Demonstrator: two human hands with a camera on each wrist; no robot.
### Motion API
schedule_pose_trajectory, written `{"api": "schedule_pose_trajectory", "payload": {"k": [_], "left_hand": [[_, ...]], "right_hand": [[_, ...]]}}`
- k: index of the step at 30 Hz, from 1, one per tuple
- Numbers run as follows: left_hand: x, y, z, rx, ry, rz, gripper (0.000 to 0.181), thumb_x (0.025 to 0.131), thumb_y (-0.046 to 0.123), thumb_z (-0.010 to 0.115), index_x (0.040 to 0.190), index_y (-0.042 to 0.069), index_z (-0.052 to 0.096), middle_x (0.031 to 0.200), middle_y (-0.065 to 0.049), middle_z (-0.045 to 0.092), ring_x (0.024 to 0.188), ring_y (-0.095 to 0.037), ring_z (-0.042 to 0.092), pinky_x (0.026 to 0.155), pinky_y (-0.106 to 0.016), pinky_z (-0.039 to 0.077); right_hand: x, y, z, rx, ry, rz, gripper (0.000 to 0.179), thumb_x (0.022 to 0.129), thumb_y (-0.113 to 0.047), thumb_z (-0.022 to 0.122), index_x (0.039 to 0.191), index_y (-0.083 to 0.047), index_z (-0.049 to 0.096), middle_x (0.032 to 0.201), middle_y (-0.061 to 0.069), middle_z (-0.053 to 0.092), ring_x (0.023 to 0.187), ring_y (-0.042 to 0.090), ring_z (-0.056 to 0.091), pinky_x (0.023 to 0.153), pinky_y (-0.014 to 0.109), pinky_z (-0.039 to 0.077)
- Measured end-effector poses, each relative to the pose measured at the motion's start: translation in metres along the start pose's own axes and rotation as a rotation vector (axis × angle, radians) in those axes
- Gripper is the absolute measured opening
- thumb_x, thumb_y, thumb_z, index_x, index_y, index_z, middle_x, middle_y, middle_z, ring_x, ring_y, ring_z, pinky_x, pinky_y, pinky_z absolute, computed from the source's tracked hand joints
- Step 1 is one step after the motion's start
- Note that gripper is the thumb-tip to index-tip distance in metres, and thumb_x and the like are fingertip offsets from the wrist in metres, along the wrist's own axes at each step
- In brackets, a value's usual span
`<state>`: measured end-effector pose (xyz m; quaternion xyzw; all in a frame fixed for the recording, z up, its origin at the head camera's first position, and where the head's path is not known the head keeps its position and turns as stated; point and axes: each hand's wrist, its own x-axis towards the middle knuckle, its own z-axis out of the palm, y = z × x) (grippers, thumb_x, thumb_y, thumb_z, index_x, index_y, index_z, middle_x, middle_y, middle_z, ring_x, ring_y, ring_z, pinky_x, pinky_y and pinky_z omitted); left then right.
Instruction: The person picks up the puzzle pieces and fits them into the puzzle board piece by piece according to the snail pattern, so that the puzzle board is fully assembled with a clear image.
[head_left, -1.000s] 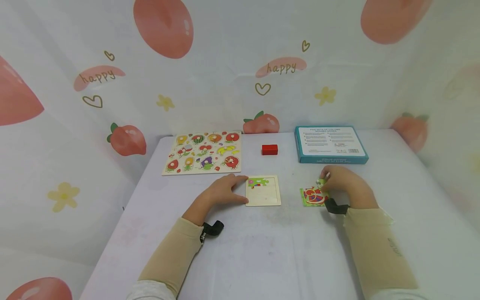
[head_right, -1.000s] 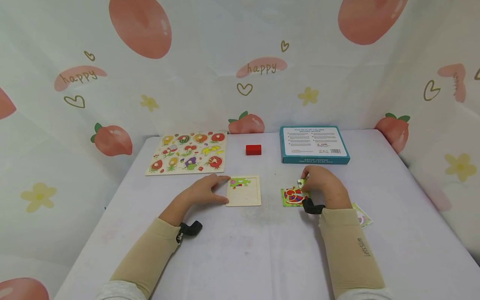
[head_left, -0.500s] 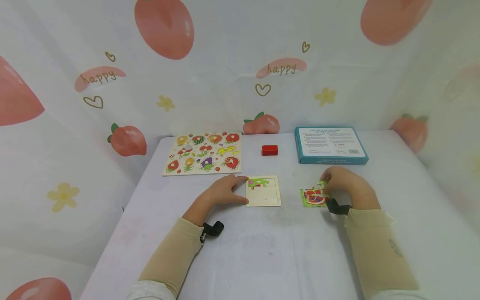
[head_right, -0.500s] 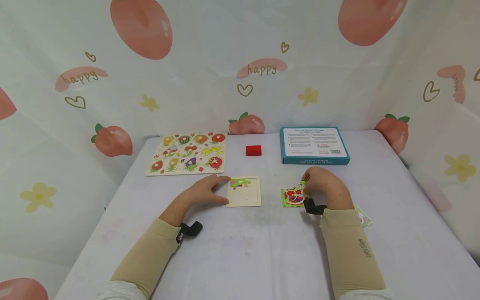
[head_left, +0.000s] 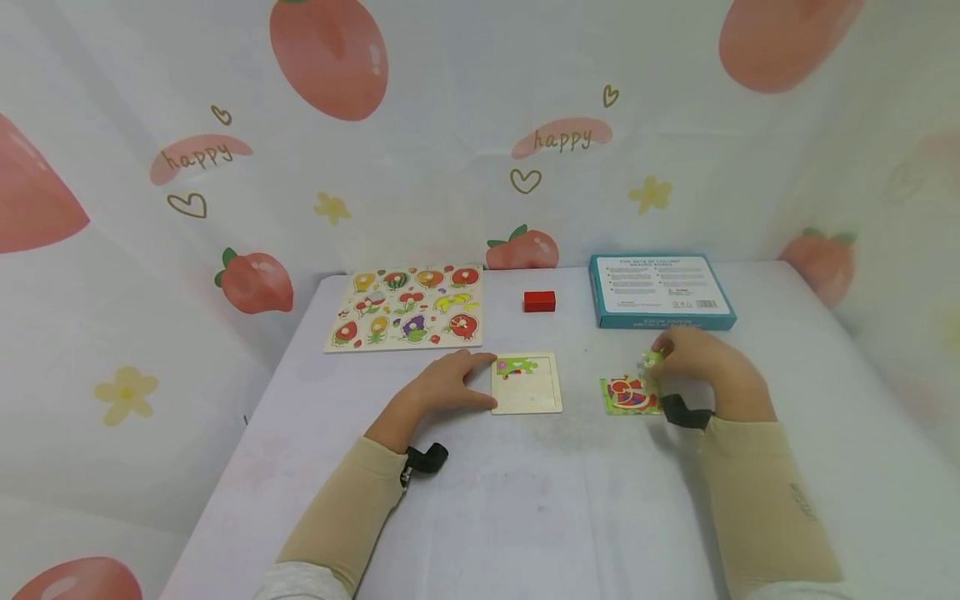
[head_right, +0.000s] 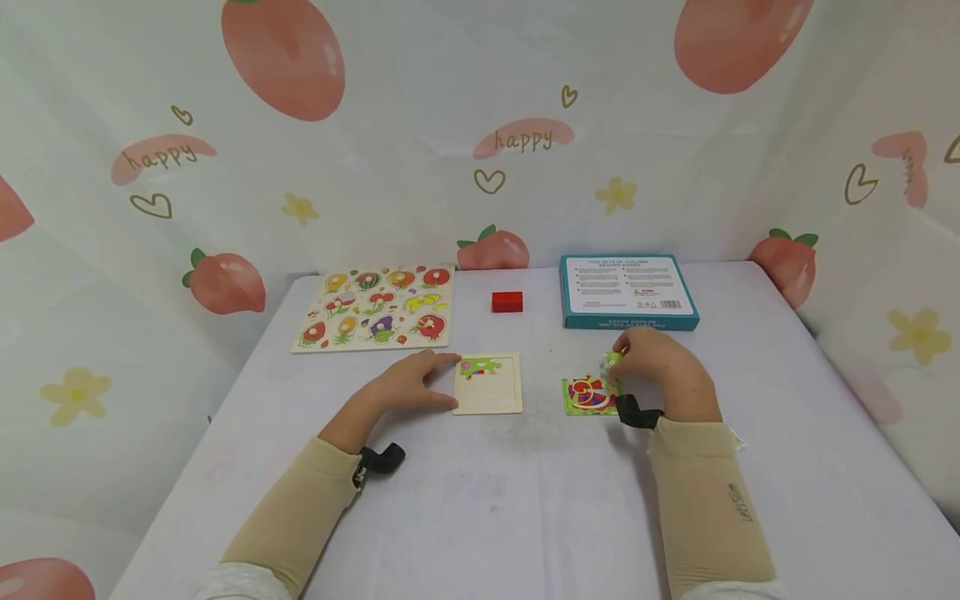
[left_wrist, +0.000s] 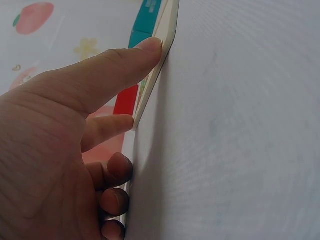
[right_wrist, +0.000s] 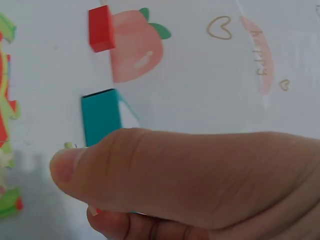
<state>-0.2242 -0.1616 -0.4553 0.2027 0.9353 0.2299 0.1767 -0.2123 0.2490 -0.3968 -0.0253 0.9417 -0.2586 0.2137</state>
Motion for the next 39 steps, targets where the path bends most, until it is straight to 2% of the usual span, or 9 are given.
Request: {"api": "schedule_pose_trajectory", "payload": {"k": [6, 13, 18, 23, 32, 35, 39], "left_hand": [[-0.001, 0.003, -0.002, 0.005, -0.004, -0.003, 0.082, 0.08, 0.051, 0.084, 0.153, 0.029, 0.051, 0.095, -0.004, 0.051, 0.087, -0.018, 0.048, 0.072, -0.035, 0.04], [-0.002, 0.005, -0.002, 0.013, -0.011, -0.008, 0.083, 0.08, 0.051, 0.084, 0.153, 0.03, 0.051, 0.097, -0.003, 0.052, 0.09, -0.018, 0.05, 0.075, -0.036, 0.043], [-0.002, 0.005, -0.002, 0.025, -0.015, -0.007, 0.082, 0.082, 0.051, 0.083, 0.154, 0.03, 0.049, 0.099, -0.001, 0.053, 0.093, -0.019, 0.05, 0.079, -0.036, 0.044], [-0.002, 0.004, -0.002, 0.028, -0.018, -0.002, 0.082, 0.083, 0.05, 0.081, 0.154, 0.029, 0.049, 0.103, 0.001, 0.053, 0.097, -0.018, 0.05, 0.085, -0.038, 0.046], [-0.001, 0.004, -0.001, 0.023, -0.015, -0.004, 0.082, 0.082, 0.051, 0.082, 0.154, 0.029, 0.049, 0.109, 0.001, 0.055, 0.102, -0.019, 0.05, 0.092, -0.042, 0.046], [-0.002, 0.005, -0.001, 0.016, -0.019, -0.009, 0.082, 0.082, 0.051, 0.082, 0.154, 0.029, 0.049, 0.109, 0.001, 0.055, 0.102, -0.019, 0.05, 0.092, -0.042, 0.046], [-0.003, 0.006, -0.002, 0.011, -0.02, -0.013, 0.082, 0.082, 0.05, 0.082, 0.154, 0.029, 0.049, 0.108, 0.001, 0.054, 0.101, -0.019, 0.05, 0.091, -0.041, 0.046]], "right_hand": [[-0.013, -0.007, -0.011, 0.041, 0.044, -0.013, 0.052, 0.092, -0.024, 0.077, 0.128, 0.007, 0.056, 0.12, 0.024, 0.058, 0.107, 0.041, 0.051, 0.092, 0.058, 0.046], [-0.029, -0.022, -0.021, 0.023, 0.115, -0.05, 0.049, 0.091, -0.025, 0.077, 0.125, 0.004, 0.057, 0.117, 0.023, 0.056, 0.105, 0.041, 0.05, 0.082, 0.05, 0.046], [-0.042, -0.031, -0.026, 0.018, 0.167, -0.107, 0.047, 0.092, -0.026, 0.076, 0.125, 0.002, 0.057, 0.117, 0.021, 0.056, 0.104, 0.038, 0.05, 0.078, 0.045, 0.045], [-0.056, -0.041, -0.03, 0.006, 0.218, -0.168, 0.048, 0.092, -0.027, 0.075, 0.127, 0.002, 0.058, 0.117, 0.02, 0.058, 0.101, 0.036, 0.051, 0.078, 0.046, 0.044], [-0.077, -0.055, -0.031, -0.013, 0.319, -0.254, 0.042, 0.092, -0.03, 0.075, 0.123, -0.005, 0.061, 0.105, 0.011, 0.06, 0.086, 0.027, 0.05, 0.071, 0.041, 0.041], [-0.08, -0.063, -0.028, -0.007, 0.359, -0.304, 0.04, 0.091, -0.029, 0.077, 0.121, -0.006, 0.062, 0.106, 0.01, 0.06, 0.086, 0.027, 0.049, 0.069, 0.04, 0.042], [-0.077, -0.074, -0.022, -0.019, 0.439, -0.389, 0.037, 0.088, -0.025, 0.081, 0.117, -0.005, 0.065, 0.111, 0.01, 0.063, 0.091, 0.028, 0.05, 0.074, 0.043, 0.045]]}}
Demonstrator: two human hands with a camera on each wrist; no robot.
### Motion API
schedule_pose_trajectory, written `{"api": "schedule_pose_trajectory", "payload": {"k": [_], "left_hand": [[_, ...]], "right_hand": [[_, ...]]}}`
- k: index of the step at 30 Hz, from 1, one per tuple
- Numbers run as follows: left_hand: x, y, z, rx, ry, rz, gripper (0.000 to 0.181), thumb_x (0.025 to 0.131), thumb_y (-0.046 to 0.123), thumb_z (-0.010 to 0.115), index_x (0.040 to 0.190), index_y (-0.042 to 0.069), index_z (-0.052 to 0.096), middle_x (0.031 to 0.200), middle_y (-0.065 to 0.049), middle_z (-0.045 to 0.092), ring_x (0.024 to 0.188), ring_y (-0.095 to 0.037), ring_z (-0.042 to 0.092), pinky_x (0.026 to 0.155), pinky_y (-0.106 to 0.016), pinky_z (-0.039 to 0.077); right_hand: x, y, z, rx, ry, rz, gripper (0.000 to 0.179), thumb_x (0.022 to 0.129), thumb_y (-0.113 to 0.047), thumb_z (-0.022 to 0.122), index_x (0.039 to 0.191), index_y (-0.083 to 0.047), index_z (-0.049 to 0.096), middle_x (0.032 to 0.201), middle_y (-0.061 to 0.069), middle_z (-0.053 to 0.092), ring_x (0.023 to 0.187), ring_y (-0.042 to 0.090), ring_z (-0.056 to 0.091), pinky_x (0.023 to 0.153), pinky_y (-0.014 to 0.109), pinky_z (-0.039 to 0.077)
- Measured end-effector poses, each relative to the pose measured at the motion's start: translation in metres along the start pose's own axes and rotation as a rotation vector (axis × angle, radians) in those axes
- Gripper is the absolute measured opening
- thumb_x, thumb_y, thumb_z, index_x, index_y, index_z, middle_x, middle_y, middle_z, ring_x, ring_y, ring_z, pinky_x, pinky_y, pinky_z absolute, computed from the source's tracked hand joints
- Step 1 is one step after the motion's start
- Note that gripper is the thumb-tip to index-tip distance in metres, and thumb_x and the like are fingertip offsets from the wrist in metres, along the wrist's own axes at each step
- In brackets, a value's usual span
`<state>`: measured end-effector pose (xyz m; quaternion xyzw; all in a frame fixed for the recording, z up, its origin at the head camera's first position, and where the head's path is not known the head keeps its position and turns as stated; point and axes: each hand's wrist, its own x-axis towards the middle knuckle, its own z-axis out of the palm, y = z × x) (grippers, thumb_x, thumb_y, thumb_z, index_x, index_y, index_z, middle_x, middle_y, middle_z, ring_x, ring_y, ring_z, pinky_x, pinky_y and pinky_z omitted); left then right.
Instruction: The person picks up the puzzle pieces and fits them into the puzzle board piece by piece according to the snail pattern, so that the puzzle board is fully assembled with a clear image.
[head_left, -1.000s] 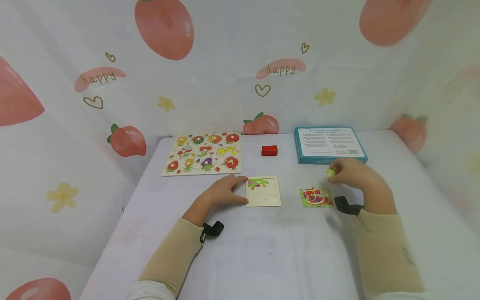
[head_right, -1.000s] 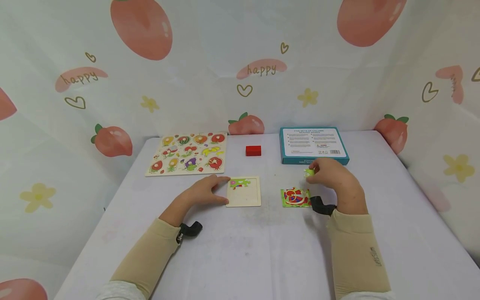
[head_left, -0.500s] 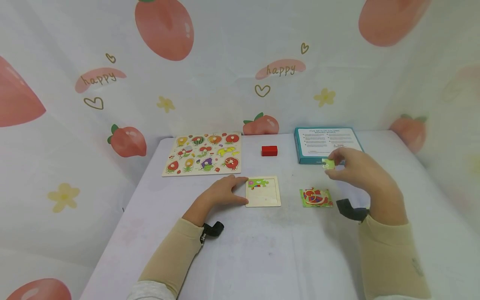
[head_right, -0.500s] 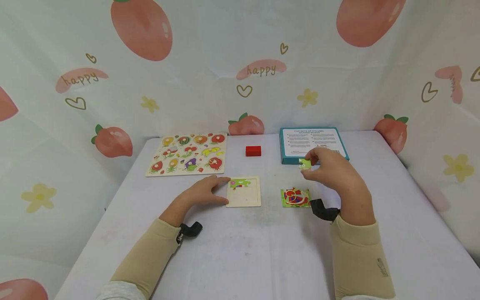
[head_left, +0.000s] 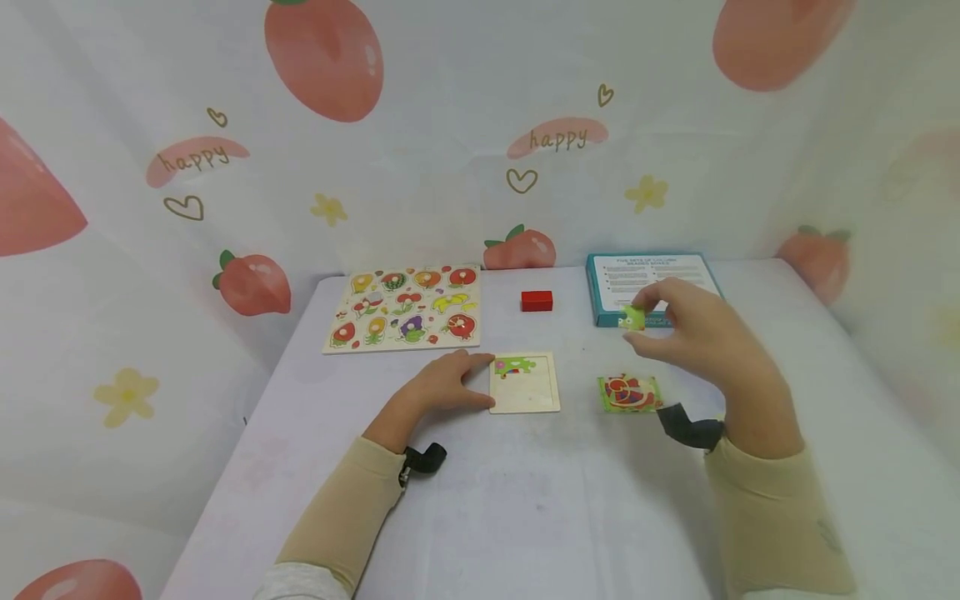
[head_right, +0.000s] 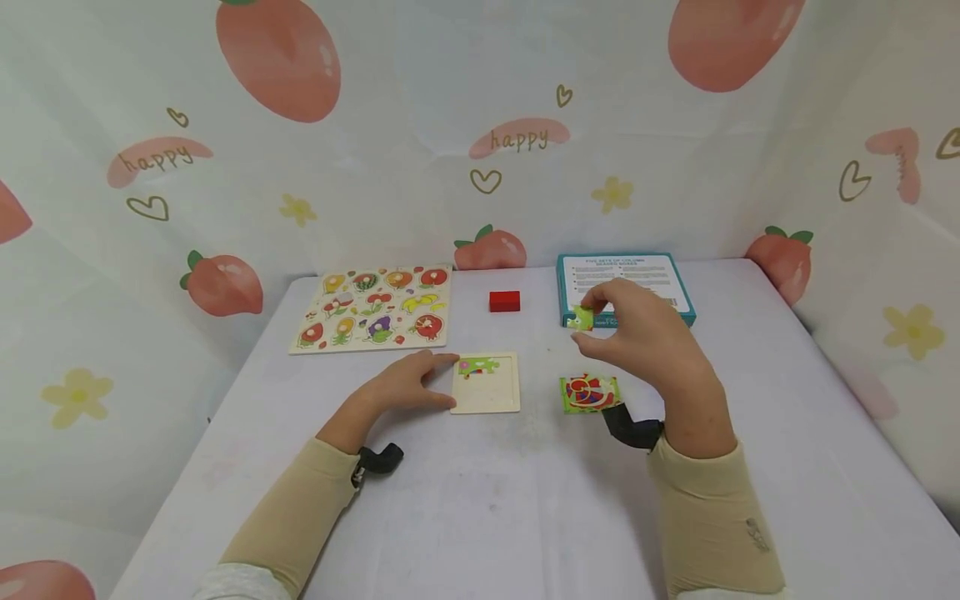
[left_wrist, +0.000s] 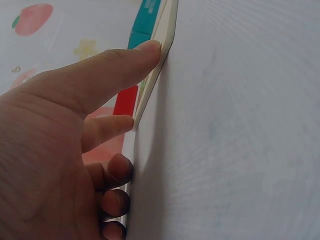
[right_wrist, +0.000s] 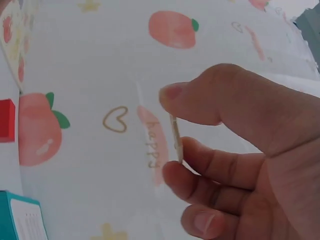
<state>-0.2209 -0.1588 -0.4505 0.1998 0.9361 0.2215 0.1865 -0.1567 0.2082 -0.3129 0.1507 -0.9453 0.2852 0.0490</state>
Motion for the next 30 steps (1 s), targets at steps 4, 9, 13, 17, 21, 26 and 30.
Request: {"api": "schedule_pose_trajectory", "payload": {"k": [4, 9, 13, 17, 21, 26, 30], "left_hand": [[0.0, 0.0, -0.001, -0.011, 0.001, -0.004, 0.081, 0.082, 0.049, 0.082, 0.154, 0.029, 0.049, 0.113, 0.0, 0.056, 0.104, -0.019, 0.051, 0.096, -0.044, 0.046], [0.0, -0.001, 0.001, -0.018, -0.002, -0.013, 0.082, 0.082, 0.05, 0.083, 0.154, 0.029, 0.05, 0.11, 0.001, 0.055, 0.101, -0.019, 0.051, 0.093, -0.042, 0.046], [-0.001, 0.0, 0.001, -0.008, 0.001, -0.015, 0.082, 0.082, 0.051, 0.082, 0.154, 0.03, 0.049, 0.107, 0.002, 0.055, 0.101, -0.018, 0.05, 0.091, -0.04, 0.046], [-0.001, 0.001, 0.001, -0.001, 0.004, -0.01, 0.081, 0.082, 0.05, 0.082, 0.154, 0.03, 0.049, 0.106, 0.002, 0.054, 0.1, -0.018, 0.05, 0.09, -0.039, 0.046], [-0.001, 0.001, 0.0, -0.001, 0.006, -0.005, 0.082, 0.082, 0.05, 0.082, 0.154, 0.029, 0.049, 0.105, 0.001, 0.055, 0.099, -0.018, 0.05, 0.09, -0.04, 0.046], [0.0, 0.001, 0.0, 0.003, 0.004, -0.006, 0.082, 0.082, 0.05, 0.082, 0.154, 0.029, 0.049, 0.109, 0.002, 0.055, 0.102, -0.019, 0.05, 0.094, -0.042, 0.046], [0.001, 0.001, 0.001, 0.005, 0.005, -0.008, 0.081, 0.082, 0.049, 0.082, 0.154, 0.029, 0.049, 0.109, 0.002, 0.055, 0.103, -0.019, 0.05, 0.094, -0.042, 0.046]], "right_hand": [[0.006, -0.007, 0.008, -0.013, 0.035, -0.045, 0.037, 0.087, -0.025, 0.082, 0.116, -0.006, 0.068, 0.115, 0.01, 0.065, 0.1, 0.031, 0.054, 0.085, 0.05, 0.049], [0.013, -0.012, 0.022, -0.036, 0.035, -0.094, 0.038, 0.087, -0.028, 0.082, 0.117, -0.008, 0.071, 0.115, 0.008, 0.066, 0.107, 0.03, 0.058, 0.089, 0.053, 0.051], [0.019, -0.014, 0.033, -0.068, 0.043, -0.139, 0.036, 0.087, -0.029, 0.083, 0.115, -0.01, 0.073, 0.114, 0.007, 0.067, 0.107, 0.028, 0.06, 0.09, 0.051, 0.052], [0.025, -0.017, 0.042, -0.072, 0.026, -0.143, 0.036, 0.087, -0.032, 0.082, 0.115, -0.011, 0.073, 0.114, 0.006, 0.066, 0.104, 0.026, 0.061, 0.088, 0.048, 0.053], [0.031, -0.017, 0.052, -0.081, -0.007, -0.121, 0.038, 0.087, -0.034, 0.082, 0.117, -0.011, 0.073, 0.116, 0.005, 0.066, 0.104, 0.025, 0.061, 0.087, 0.046, 0.053], [0.041, -0.013, 0.067, -0.112, -0.049, -0.099, 0.043, 0.088, -0.037, 0.08, 0.121, -0.011, 0.073, 0.115, 0.004, 0.066, 0.101, 0.024, 0.06, 0.085, 0.044, 0.053], [0.047, -0.009, 0.081, -0.136, -0.087, -0.094, 0.043, 0.088, -0.037, 0.08, 0.122, -0.011, 0.074, 0.118, 0.005, 0.066, 0.103, 0.025, 0.062, 0.085, 0.044, 0.054]]}}
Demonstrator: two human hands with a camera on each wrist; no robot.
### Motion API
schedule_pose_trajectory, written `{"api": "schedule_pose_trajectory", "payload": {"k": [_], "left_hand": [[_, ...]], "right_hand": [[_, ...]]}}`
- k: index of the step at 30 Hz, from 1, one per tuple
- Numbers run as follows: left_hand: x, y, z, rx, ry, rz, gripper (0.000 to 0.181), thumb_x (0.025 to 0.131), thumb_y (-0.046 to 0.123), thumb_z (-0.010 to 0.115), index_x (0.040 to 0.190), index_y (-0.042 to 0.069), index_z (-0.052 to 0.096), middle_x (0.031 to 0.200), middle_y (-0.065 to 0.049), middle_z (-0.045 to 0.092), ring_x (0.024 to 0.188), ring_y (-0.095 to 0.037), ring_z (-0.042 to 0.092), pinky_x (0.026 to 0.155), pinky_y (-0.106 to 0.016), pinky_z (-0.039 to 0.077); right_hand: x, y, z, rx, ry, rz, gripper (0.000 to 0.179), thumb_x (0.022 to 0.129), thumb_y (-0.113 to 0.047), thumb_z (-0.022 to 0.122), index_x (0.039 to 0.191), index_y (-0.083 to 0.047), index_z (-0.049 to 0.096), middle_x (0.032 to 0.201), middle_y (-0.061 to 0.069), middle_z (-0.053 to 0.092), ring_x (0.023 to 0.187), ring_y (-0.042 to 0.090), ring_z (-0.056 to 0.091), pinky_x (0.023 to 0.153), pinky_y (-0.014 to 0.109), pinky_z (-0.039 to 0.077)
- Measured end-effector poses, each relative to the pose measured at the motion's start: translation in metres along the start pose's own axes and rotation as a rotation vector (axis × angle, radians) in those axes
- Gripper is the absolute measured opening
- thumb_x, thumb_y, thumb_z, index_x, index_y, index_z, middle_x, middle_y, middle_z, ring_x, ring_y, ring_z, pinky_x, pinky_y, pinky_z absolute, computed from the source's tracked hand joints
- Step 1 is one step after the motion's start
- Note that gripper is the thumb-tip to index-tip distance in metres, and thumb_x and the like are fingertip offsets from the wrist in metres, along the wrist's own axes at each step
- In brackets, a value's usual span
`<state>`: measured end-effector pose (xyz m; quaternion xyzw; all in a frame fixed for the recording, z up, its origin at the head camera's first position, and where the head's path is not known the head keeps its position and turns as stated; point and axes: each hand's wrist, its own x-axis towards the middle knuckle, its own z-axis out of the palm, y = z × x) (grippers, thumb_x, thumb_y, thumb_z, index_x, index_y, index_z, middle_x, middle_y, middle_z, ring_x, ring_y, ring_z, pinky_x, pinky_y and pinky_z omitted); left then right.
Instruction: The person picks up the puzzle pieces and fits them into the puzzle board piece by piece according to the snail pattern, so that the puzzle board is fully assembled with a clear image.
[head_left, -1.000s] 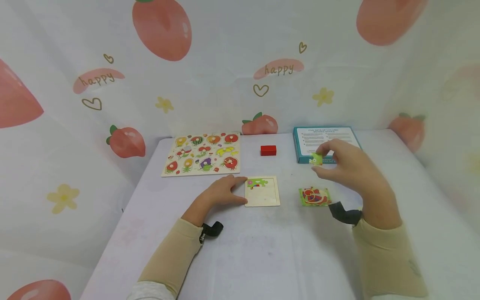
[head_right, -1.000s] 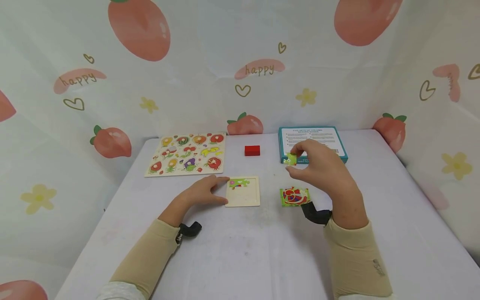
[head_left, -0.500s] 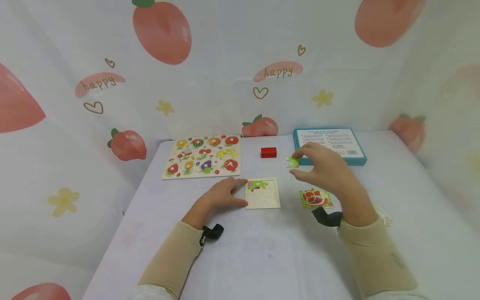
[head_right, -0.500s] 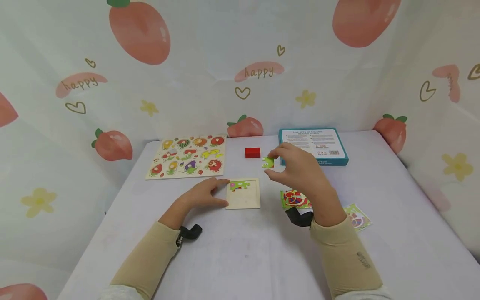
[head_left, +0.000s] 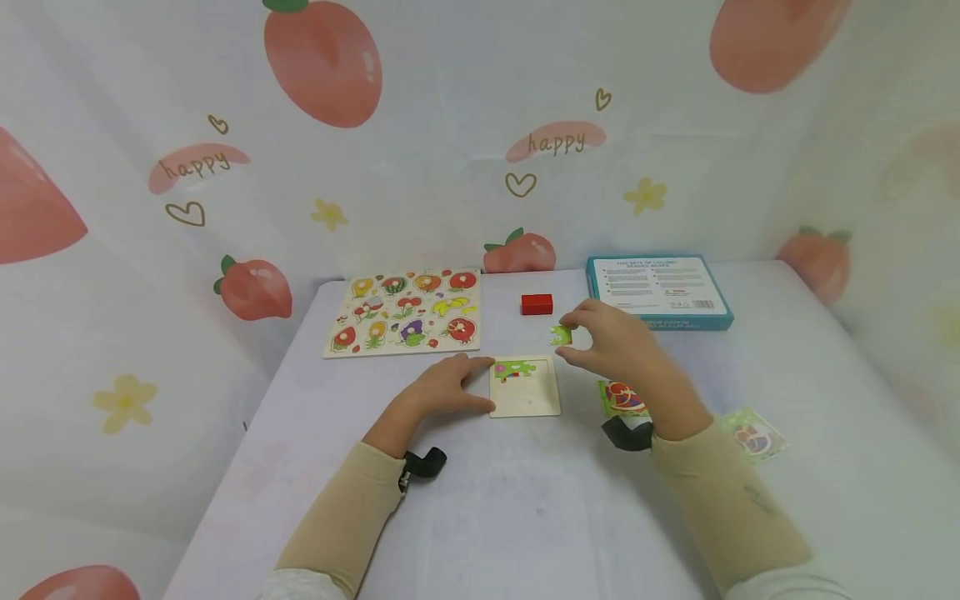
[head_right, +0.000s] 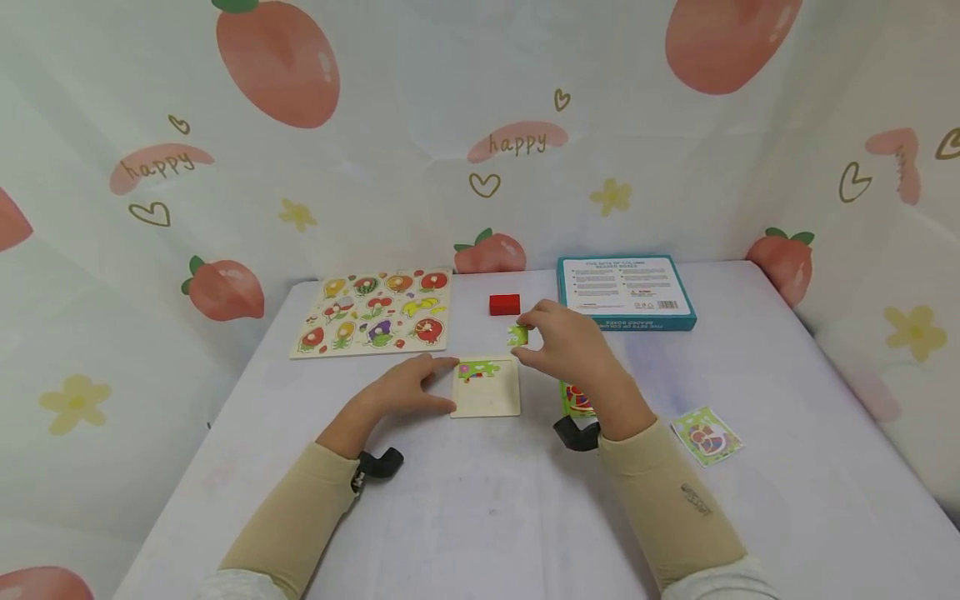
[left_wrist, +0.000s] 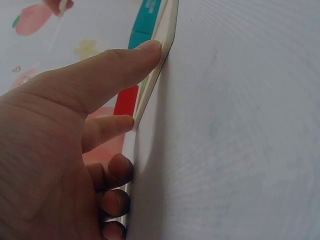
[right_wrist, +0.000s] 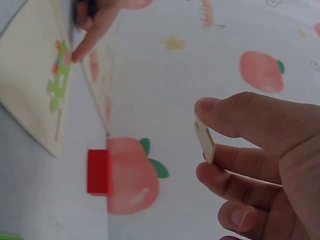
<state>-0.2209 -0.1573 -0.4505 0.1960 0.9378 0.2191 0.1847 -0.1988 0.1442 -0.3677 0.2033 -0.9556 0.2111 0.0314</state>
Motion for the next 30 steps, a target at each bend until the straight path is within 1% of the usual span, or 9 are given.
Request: {"api": "schedule_pose_trajectory", "payload": {"k": [5, 12, 19, 26, 30], "left_hand": [[0.0, -0.001, 0.0, 0.0, 0.002, 0.001, 0.081, 0.082, 0.049, 0.083, 0.154, 0.028, 0.05, 0.109, 0.002, 0.055, 0.102, -0.018, 0.05, 0.094, -0.041, 0.046], [-0.001, -0.002, 0.0, 0.0, 0.006, 0.012, 0.081, 0.082, 0.05, 0.082, 0.154, 0.028, 0.05, 0.112, 0.001, 0.056, 0.103, -0.019, 0.05, 0.095, -0.042, 0.046], [0.0, -0.002, -0.001, 0.003, 0.006, 0.011, 0.082, 0.082, 0.052, 0.082, 0.154, 0.029, 0.049, 0.112, 0.0, 0.056, 0.102, -0.019, 0.05, 0.095, -0.042, 0.047], [0.001, -0.003, 0.001, 0.005, 0.002, -0.005, 0.082, 0.082, 0.053, 0.082, 0.154, 0.033, 0.049, 0.109, 0.001, 0.055, 0.101, -0.018, 0.051, 0.091, -0.04, 0.047], [0.0, -0.002, 0.0, 0.005, 0.004, 0.001, 0.082, 0.082, 0.053, 0.081, 0.154, 0.031, 0.049, 0.111, 0.001, 0.055, 0.101, -0.019, 0.05, 0.092, -0.041, 0.047]], "right_hand": [[0.007, 0.0, 0.018, 0.003, -0.041, -0.002, 0.041, 0.088, -0.034, 0.081, 0.121, -0.011, 0.075, 0.119, 0.007, 0.066, 0.106, 0.027, 0.063, 0.086, 0.044, 0.055], [0.018, 0.001, 0.042, -0.002, -0.124, 0.015, 0.04, 0.088, -0.035, 0.082, 0.121, -0.012, 0.075, 0.12, 0.008, 0.064, 0.101, 0.023, 0.06, 0.085, 0.04, 0.055], [0.024, 0.002, 0.061, -0.005, -0.199, 0.032, 0.042, 0.089, -0.035, 0.081, 0.123, -0.01, 0.075, 0.118, 0.008, 0.063, 0.104, 0.024, 0.06, 0.089, 0.041, 0.054], [0.027, 0.011, 0.08, -0.02, -0.211, 0.042, 0.047, 0.088, -0.036, 0.082, 0.126, -0.01, 0.074, 0.113, 0.006, 0.063, 0.1, 0.021, 0.058, 0.086, 0.037, 0.054], [0.027, 0.014, 0.085, -0.021, -0.21, 0.037, 0.047, 0.088, -0.036, 0.082, 0.127, -0.01, 0.074, 0.112, 0.005, 0.062, 0.099, 0.02, 0.058, 0.085, 0.036, 0.054]]}}
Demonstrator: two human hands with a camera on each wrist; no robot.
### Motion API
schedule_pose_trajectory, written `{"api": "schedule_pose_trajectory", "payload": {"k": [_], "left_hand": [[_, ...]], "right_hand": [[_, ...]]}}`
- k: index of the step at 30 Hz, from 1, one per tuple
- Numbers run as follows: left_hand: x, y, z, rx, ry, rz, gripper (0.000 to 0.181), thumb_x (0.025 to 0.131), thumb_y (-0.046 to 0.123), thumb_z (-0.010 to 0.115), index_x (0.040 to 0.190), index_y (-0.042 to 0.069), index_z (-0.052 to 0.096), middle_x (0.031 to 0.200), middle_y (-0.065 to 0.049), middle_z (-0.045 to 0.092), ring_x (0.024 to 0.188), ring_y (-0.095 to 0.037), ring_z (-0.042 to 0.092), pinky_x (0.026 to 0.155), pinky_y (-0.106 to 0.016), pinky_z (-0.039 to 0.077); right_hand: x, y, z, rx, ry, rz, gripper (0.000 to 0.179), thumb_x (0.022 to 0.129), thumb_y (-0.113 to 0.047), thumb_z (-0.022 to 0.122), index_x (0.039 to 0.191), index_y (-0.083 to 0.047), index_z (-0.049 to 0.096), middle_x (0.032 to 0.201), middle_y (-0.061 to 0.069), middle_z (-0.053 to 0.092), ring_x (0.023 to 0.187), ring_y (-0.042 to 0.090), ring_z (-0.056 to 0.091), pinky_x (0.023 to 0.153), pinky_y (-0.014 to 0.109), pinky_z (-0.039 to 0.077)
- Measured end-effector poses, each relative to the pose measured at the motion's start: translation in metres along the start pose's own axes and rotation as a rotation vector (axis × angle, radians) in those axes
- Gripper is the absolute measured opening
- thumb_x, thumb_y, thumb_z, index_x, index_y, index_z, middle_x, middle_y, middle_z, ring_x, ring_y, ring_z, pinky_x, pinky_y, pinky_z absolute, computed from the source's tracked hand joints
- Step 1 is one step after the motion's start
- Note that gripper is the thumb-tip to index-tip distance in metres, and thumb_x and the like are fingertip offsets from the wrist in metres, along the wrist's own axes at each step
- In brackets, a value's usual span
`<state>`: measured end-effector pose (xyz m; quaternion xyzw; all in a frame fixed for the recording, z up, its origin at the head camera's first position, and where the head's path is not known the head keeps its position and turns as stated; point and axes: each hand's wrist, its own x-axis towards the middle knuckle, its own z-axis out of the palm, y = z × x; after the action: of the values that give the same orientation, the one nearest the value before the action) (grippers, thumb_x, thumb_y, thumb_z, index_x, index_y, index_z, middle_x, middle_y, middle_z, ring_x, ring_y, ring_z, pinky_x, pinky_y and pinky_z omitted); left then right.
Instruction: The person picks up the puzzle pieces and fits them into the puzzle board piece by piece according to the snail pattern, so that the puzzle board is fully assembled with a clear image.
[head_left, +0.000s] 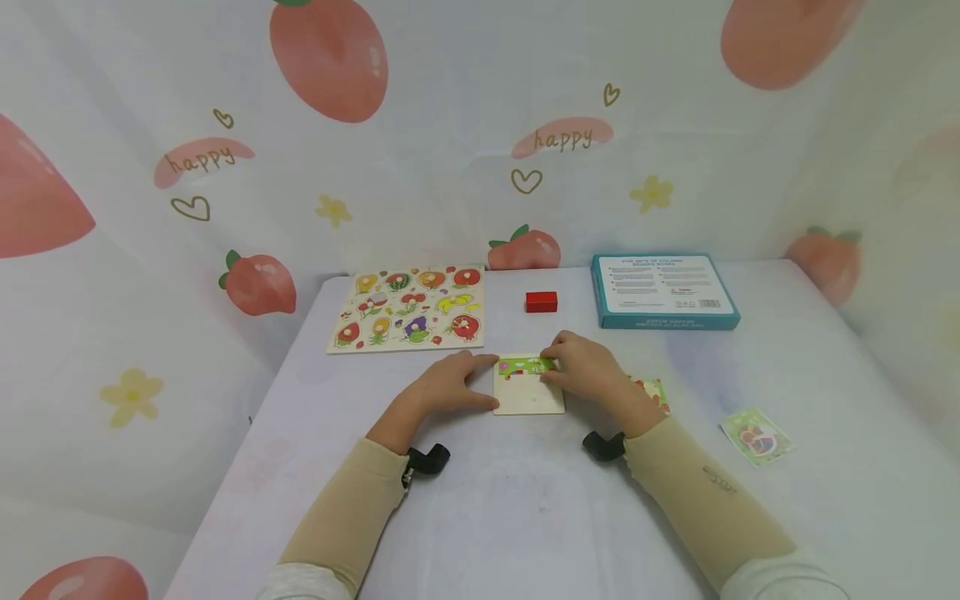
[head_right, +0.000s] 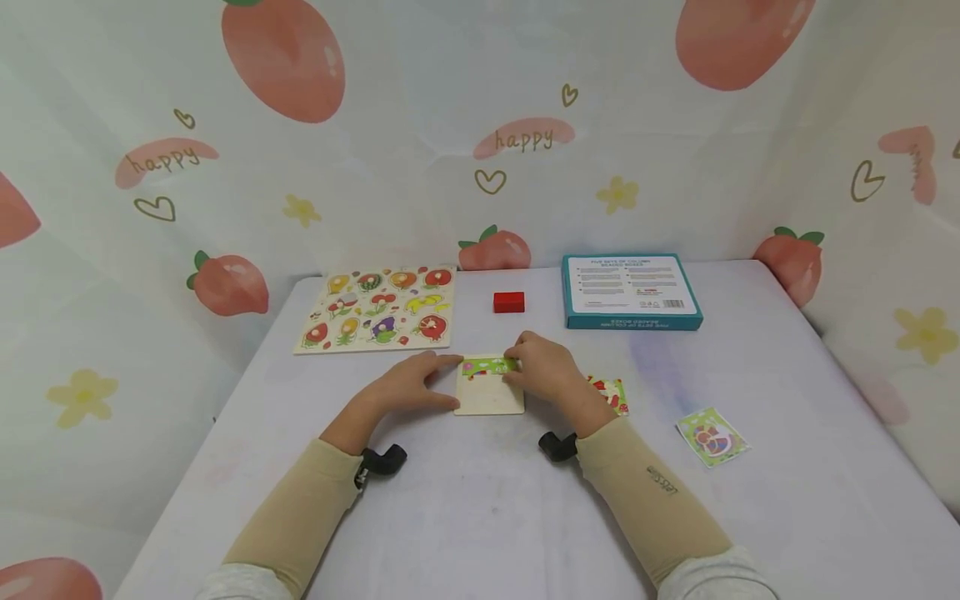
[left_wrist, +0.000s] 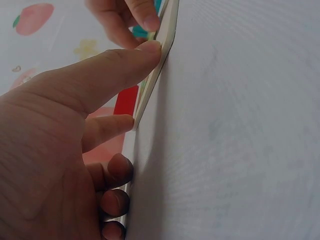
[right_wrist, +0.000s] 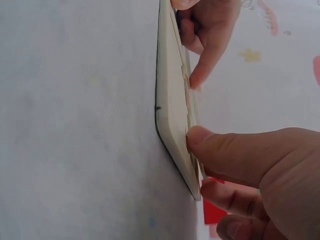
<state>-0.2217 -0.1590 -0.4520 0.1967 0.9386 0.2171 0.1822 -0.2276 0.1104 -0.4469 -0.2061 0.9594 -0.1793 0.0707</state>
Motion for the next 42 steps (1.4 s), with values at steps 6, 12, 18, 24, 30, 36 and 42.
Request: {"api": "schedule_pose_trajectory", "payload": {"k": [6, 12, 18, 24, 30, 36, 42], "left_hand": [[0.0, 0.002, -0.001, 0.008, 0.0, 0.001, 0.082, 0.083, 0.052, 0.081, 0.154, 0.03, 0.048, 0.11, 0.001, 0.055, 0.102, -0.019, 0.05, 0.091, -0.04, 0.047], [0.0, 0.002, -0.001, 0.006, -0.002, -0.005, 0.081, 0.083, 0.052, 0.081, 0.154, 0.03, 0.049, 0.105, 0.001, 0.054, 0.099, -0.019, 0.05, 0.087, -0.038, 0.046], [0.0, -0.001, 0.0, 0.006, 0.003, 0.001, 0.082, 0.083, 0.053, 0.081, 0.154, 0.03, 0.048, 0.11, 0.001, 0.055, 0.102, -0.019, 0.05, 0.092, -0.041, 0.047], [0.0, -0.001, 0.001, 0.006, 0.002, 0.012, 0.082, 0.083, 0.053, 0.081, 0.154, 0.029, 0.049, 0.111, 0.001, 0.055, 0.102, -0.019, 0.05, 0.093, -0.042, 0.047], [-0.001, 0.0, 0.0, 0.007, 0.01, 0.022, 0.082, 0.083, 0.051, 0.082, 0.154, 0.028, 0.049, 0.109, 0.001, 0.055, 0.1, -0.019, 0.05, 0.091, -0.04, 0.046], [-0.001, 0.0, -0.001, -0.004, 0.004, 0.022, 0.082, 0.082, 0.05, 0.082, 0.154, 0.028, 0.049, 0.105, 0.001, 0.054, 0.098, -0.019, 0.05, 0.087, -0.039, 0.046], [0.0, 0.0, -0.001, -0.007, -0.004, 0.023, 0.082, 0.083, 0.051, 0.082, 0.154, 0.028, 0.049, 0.111, 0.0, 0.056, 0.102, -0.019, 0.051, 0.093, -0.041, 0.047]], "right_hand": [[0.001, -0.001, 0.001, 0.018, -0.004, 0.029, 0.044, 0.088, -0.036, 0.082, 0.124, -0.01, 0.076, 0.11, 0.005, 0.061, 0.097, 0.02, 0.056, 0.081, 0.034, 0.053], [0.0, -0.005, 0.003, 0.002, -0.021, 0.069, 0.036, 0.089, -0.035, 0.082, 0.116, -0.011, 0.08, 0.105, 0.003, 0.058, 0.093, 0.019, 0.054, 0.073, 0.031, 0.05], [-0.003, -0.008, -0.003, -0.02, -0.102, 0.067, 0.044, 0.089, -0.036, 0.081, 0.126, -0.013, 0.076, 0.106, 0.005, 0.056, 0.091, 0.02, 0.053, 0.072, 0.03, 0.049], [-0.01, -0.006, -0.019, 0.017, -0.094, 0.083, 0.051, 0.089, -0.035, 0.08, 0.136, -0.02, 0.069, 0.116, 0.007, 0.056, 0.099, 0.023, 0.055, 0.082, 0.037, 0.053], [-0.024, -0.005, -0.043, 0.054, -0.024, 0.039, 0.05, 0.091, -0.031, 0.079, 0.137, -0.014, 0.068, 0.122, 0.013, 0.057, 0.1, 0.027, 0.058, 0.085, 0.044, 0.054], [-0.036, -0.006, -0.061, 0.025, 0.089, -0.008, 0.047, 0.091, -0.028, 0.079, 0.134, -0.013, 0.069, 0.121, 0.013, 0.059, 0.101, 0.027, 0.059, 0.082, 0.042, 0.054], [-0.049, -0.01, -0.077, 0.032, 0.154, -0.024, 0.045, 0.091, -0.028, 0.08, 0.133, -0.014, 0.07, 0.12, 0.011, 0.059, 0.101, 0.027, 0.06, 0.082, 0.043, 0.054]]}}
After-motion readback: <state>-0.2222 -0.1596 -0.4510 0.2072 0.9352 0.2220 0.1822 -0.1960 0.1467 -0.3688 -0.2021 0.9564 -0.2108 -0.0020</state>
